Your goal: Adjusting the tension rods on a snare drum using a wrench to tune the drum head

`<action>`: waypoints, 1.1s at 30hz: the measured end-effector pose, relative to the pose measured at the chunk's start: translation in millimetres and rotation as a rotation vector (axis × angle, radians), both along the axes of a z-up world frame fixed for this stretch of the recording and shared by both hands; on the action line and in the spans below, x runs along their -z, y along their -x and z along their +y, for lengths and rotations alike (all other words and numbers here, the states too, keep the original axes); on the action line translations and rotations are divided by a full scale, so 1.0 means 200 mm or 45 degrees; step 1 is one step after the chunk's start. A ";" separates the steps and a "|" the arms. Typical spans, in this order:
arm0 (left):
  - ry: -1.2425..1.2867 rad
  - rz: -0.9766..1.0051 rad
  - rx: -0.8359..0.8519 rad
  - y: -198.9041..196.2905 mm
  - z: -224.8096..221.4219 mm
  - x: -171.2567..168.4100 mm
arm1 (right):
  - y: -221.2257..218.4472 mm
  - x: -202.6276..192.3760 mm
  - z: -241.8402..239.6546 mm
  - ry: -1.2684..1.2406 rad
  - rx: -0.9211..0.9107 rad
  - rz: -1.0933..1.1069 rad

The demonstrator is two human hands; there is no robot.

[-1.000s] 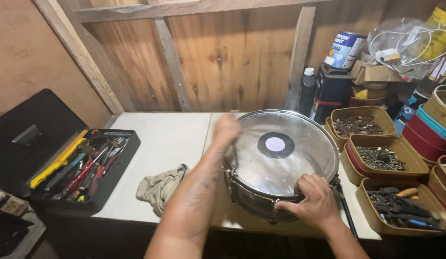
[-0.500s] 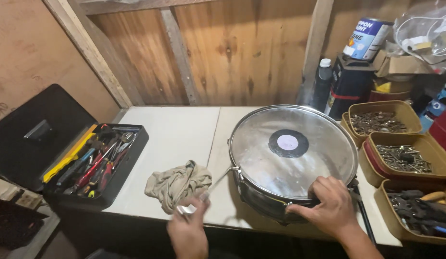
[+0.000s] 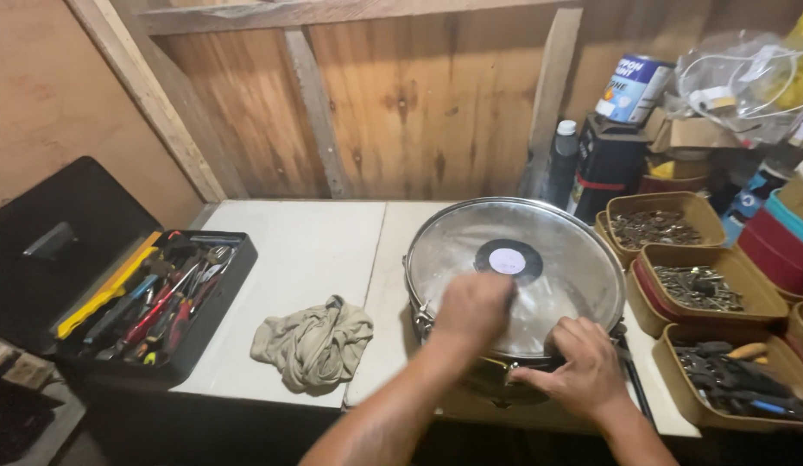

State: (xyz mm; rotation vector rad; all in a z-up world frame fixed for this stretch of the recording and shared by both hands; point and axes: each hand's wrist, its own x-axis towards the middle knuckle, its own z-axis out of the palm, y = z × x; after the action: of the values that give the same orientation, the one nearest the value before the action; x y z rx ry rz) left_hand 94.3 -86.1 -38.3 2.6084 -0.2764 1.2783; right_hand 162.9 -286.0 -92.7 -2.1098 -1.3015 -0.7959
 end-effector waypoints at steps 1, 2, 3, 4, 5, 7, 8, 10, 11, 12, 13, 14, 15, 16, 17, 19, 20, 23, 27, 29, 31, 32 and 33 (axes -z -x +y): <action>0.092 0.259 -0.210 -0.12 0.07 0.01 | 0.01 -0.01 0.00 -0.021 -0.013 0.013; 0.180 0.521 -0.417 -0.25 0.14 0.03 | 0.02 -0.02 0.00 -0.044 -0.026 0.025; 0.180 0.513 -0.412 -0.24 0.19 -0.07 | 0.01 -0.02 0.00 -0.044 -0.022 0.018; 0.541 0.668 -0.509 -0.23 0.25 -0.16 | 0.01 -0.01 0.00 -0.035 -0.015 0.039; 0.905 0.818 -0.599 -0.21 0.30 -0.25 | 0.01 0.00 0.00 -0.026 -0.008 0.060; 1.069 0.709 -0.641 -0.20 0.44 -0.21 | 0.00 0.00 -0.01 -0.019 0.011 0.089; 1.238 0.602 -0.687 -0.19 0.52 -0.18 | 0.00 0.01 -0.01 -0.005 0.024 0.126; 1.372 0.414 -0.794 -0.17 0.64 -0.07 | -0.01 0.01 0.00 -0.027 0.020 0.093; 1.505 0.218 -0.894 -0.16 0.71 -0.02 | -0.01 0.01 0.00 -0.044 0.018 0.057; 1.505 0.218 -0.905 -0.13 0.71 -0.01 | 0.00 0.00 0.01 -0.043 0.009 0.064; 1.678 0.027 -0.923 -0.09 0.72 0.01 | 0.00 -0.01 0.01 -0.043 0.004 0.077; 1.845 -0.173 -0.935 -0.06 0.72 0.02 | 0.01 -0.03 0.01 -0.040 -0.002 0.089; 1.845 -0.174 -0.946 -0.03 0.72 0.03 | 0.01 -0.03 0.01 -0.037 -0.010 0.095; 2.031 -0.330 -0.818 0.00 0.71 0.05 | 0.01 -0.03 0.01 -0.037 -0.006 0.081; 2.209 -0.489 -0.680 0.03 0.71 0.06 | 0.02 -0.03 0.01 -0.037 -0.002 0.068; 2.336 -0.511 -0.549 0.11 0.67 0.11 | 0.02 0.00 0.00 -0.013 0.005 0.103; 2.451 -0.538 -0.388 0.13 0.66 0.11 | 0.01 0.00 0.00 -0.002 0.019 0.120; 2.559 -0.285 -0.275 0.32 0.51 -0.07 | 0.03 -0.02 0.01 0.443 0.284 0.444; 2.541 -0.219 -0.232 0.40 0.50 -0.02 | 0.22 0.13 0.13 0.163 0.193 0.097; 2.574 -0.424 -0.160 0.39 0.51 0.00 | 0.36 0.20 0.25 0.034 0.238 -0.123; 2.506 -0.458 -0.167 0.40 0.49 -0.04 | 0.35 0.18 0.30 -0.013 0.182 0.001; 2.441 -0.499 -0.175 0.41 0.48 -0.06 | 0.35 0.16 0.32 -0.058 0.119 0.123; 2.439 -0.502 -0.173 0.41 0.48 -0.05 | 0.33 0.16 0.31 -0.059 0.118 0.120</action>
State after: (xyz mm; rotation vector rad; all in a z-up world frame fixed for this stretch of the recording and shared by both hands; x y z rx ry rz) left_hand 12.9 10.8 -28.4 0.7378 0.7305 1.0379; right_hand 96.0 -224.2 -125.6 -2.1564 -1.1331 -0.7485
